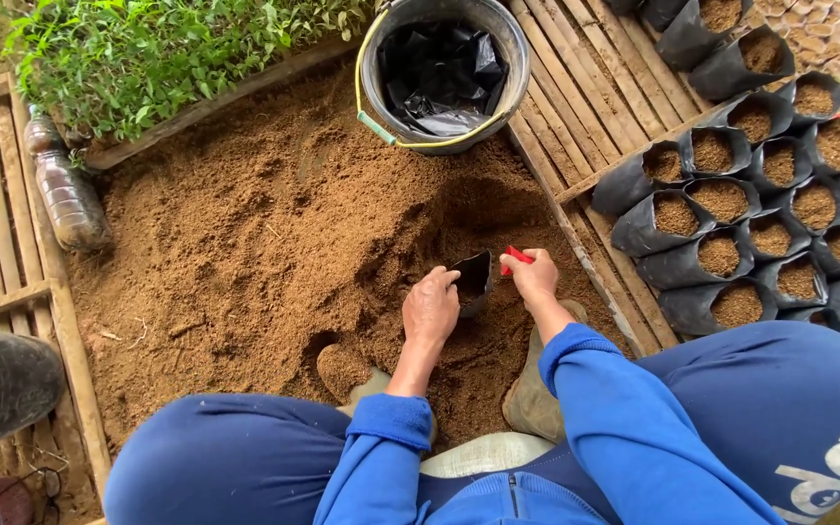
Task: Filling black plastic polybags with soil using a small hand scoop.
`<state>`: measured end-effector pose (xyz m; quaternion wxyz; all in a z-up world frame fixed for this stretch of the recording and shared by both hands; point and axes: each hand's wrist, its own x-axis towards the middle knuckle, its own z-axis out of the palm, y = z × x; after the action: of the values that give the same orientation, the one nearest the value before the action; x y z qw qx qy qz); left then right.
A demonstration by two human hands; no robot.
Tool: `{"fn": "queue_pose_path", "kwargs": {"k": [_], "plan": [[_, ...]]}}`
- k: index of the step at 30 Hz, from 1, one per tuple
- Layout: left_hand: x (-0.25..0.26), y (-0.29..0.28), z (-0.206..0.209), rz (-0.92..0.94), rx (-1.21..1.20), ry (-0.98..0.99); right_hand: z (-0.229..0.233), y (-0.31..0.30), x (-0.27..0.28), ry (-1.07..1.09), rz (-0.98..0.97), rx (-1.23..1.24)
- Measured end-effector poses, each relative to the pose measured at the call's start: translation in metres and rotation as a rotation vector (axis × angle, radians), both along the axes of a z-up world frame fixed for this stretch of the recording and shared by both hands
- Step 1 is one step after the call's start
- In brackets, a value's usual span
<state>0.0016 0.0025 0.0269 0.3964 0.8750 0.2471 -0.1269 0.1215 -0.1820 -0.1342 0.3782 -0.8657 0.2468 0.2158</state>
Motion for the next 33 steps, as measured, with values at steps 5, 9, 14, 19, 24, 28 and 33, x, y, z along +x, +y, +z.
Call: {"fn": "queue_pose_path", "kwargs": {"k": [5,9,14,19,24,28,33], "plan": [[0.002,0.004,-0.005,0.033,-0.039,-0.011,0.001,0.024,0.003,0.030,0.094,-0.062],[0.005,0.007,-0.012,0.020,-0.067,-0.009,0.006,0.038,0.005,-0.018,0.135,-0.056],[0.009,0.005,-0.006,0.046,-0.113,0.005,0.013,0.038,0.022,-0.177,-0.152,-0.080],[0.009,0.005,0.010,0.073,-0.159,0.008,0.048,0.025,0.030,-0.290,-0.235,-0.226],[0.013,0.004,-0.002,0.085,-0.160,0.017,0.045,0.035,0.041,-0.311,-0.088,-0.290],[0.015,0.004,-0.007,0.085,-0.163,0.023,0.037,0.045,0.051,-0.312,-0.020,-0.316],[0.018,0.006,0.000,0.099,-0.159,0.040,0.046,0.076,0.048,-0.327,0.180,-0.255]]}}
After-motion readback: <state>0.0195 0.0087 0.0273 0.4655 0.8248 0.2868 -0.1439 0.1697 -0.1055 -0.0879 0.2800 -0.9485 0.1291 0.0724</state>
